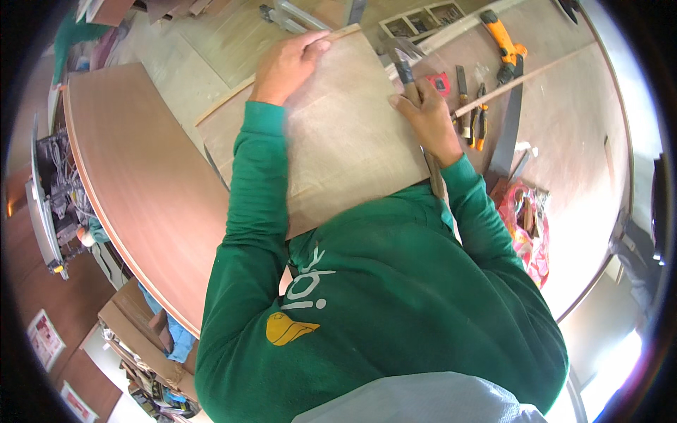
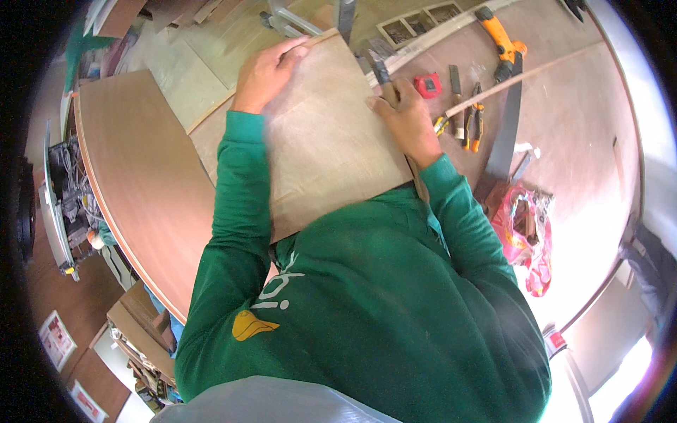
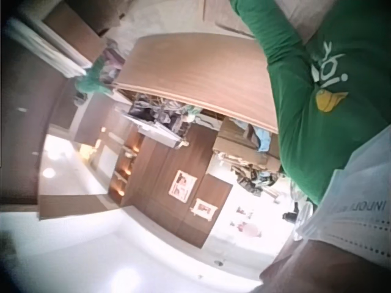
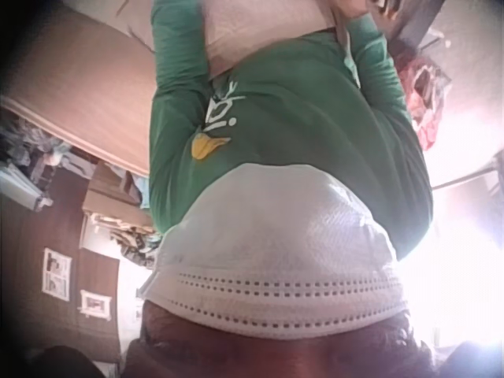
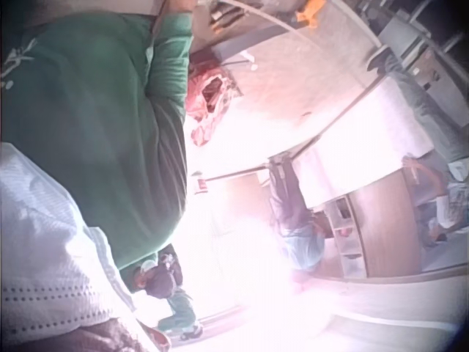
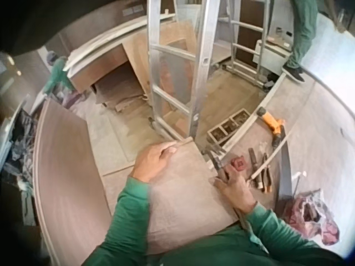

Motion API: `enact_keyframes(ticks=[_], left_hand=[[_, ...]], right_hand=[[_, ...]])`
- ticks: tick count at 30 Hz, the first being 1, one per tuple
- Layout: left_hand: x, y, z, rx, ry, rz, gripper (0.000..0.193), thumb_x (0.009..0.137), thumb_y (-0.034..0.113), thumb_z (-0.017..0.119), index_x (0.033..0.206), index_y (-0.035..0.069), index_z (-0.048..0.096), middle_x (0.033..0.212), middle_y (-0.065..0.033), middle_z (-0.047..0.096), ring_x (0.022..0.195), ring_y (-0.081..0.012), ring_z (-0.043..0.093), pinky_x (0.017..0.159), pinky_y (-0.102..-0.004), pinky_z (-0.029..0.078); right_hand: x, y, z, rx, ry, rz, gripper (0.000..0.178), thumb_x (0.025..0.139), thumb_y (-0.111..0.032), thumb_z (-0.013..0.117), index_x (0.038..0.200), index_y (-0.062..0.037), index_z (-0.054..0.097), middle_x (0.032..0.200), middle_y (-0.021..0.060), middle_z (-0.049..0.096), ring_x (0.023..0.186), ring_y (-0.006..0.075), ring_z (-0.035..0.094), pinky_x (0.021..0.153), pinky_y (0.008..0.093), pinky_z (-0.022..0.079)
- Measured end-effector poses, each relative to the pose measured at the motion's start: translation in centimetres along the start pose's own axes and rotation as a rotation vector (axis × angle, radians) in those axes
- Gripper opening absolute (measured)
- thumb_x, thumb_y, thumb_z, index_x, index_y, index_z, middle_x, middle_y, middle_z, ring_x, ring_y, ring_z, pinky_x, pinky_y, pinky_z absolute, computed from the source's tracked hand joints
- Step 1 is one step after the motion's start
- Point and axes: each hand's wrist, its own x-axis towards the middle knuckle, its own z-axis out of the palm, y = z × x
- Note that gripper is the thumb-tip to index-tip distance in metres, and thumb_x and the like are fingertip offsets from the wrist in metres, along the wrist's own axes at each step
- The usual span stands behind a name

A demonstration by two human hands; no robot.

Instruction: The person sits on the floor and assembles a wooden frame by attaching thin wooden strips to a larger board. They use a hammer to drive nails into the wood and a hand saw to trim the strips to size. The person repeatedly positions the strips, hammers them into place, and cuts the excess length.

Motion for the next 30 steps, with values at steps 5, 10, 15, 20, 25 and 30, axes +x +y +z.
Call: enact_keyframes(ticks=[5,10,15,20,25,30], left_hand=[[0.8,-0.3,0.1,-0.06,-0.01,0.017,0.035,0.104,0.039,0.063,0.129,0.019,0.076,0.117,-0.0171,0.076,0.107,-0.0377,0.073,0.09,-0.0439,0.057],[9.5,7.6,1.1,-0.048,0.039,0.352,0.032,0.096,0.036,0.069,0.104,0.007,0.08,0.112,-0.018,0.076,0.109,-0.0408,0.07,0.089,-0.0464,0.055],[18.3,20.0,2.1,0.184,0.016,0.203,0.042,0.101,0.043,0.062,0.119,0.009,0.078,0.115,-0.0223,0.076,0.114,-0.0436,0.07,0.094,-0.0505,0.055],[20.8,17.7,7.1,-0.064,0.187,0.197,0.042,0.102,0.041,0.061,0.124,0.01,0.077,0.112,-0.0257,0.075,0.11,-0.0467,0.07,0.092,-0.0516,0.055],[20.2,15.7,13.5,-0.153,0.299,0.053,0.04,0.101,0.037,0.061,0.125,0.01,0.077,0.115,-0.0293,0.073,0.111,-0.0476,0.07,0.093,-0.0516,0.056],[20.3,8.4,18.2,0.073,0.155,-0.207,0.047,0.101,0.053,0.06,0.133,0.022,0.075,0.119,-0.0199,0.077,0.115,-0.039,0.071,0.097,-0.0471,0.055]], right_hand=[[0.1,0.2,-0.2,0.026,0.023,-0.076,0.037,0.089,-0.026,0.082,0.102,0.003,0.063,0.084,0.0152,0.063,0.077,0.0253,0.06,0.074,0.0422,0.051],[1.3,0.7,-6.6,0.004,0.306,-0.143,0.034,0.092,-0.028,0.078,0.104,0.0018,0.065,0.081,0.0124,0.063,0.079,0.0205,0.062,0.075,0.0393,0.053],[5.3,1.3,-20.4,-0.055,0.376,-0.149,0.04,0.095,-0.029,0.074,0.13,-0.0099,0.069,0.095,0.0081,0.074,0.076,0.0191,0.064,0.071,0.037,0.054],[5.9,6.4,-27.5,0.024,0.345,0.008,0.028,0.098,-0.033,0.074,0.106,-0.0064,0.068,0.084,0.0032,0.066,0.066,0.0128,0.057,0.059,0.0315,0.047],[2.9,18.5,-27.4,0.013,0.47,0.124,0.028,0.096,-0.029,0.074,0.092,-0.0038,0.062,0.073,-0.0011,0.053,0.057,0.0093,0.049,0.049,0.0285,0.04],[3.9,22.0,-24.1,-0.06,0.48,0.217,0.033,0.093,-0.028,0.076,0.083,-0.0021,0.059,0.067,0.0048,0.052,0.058,0.0163,0.049,0.055,0.0369,0.042]])
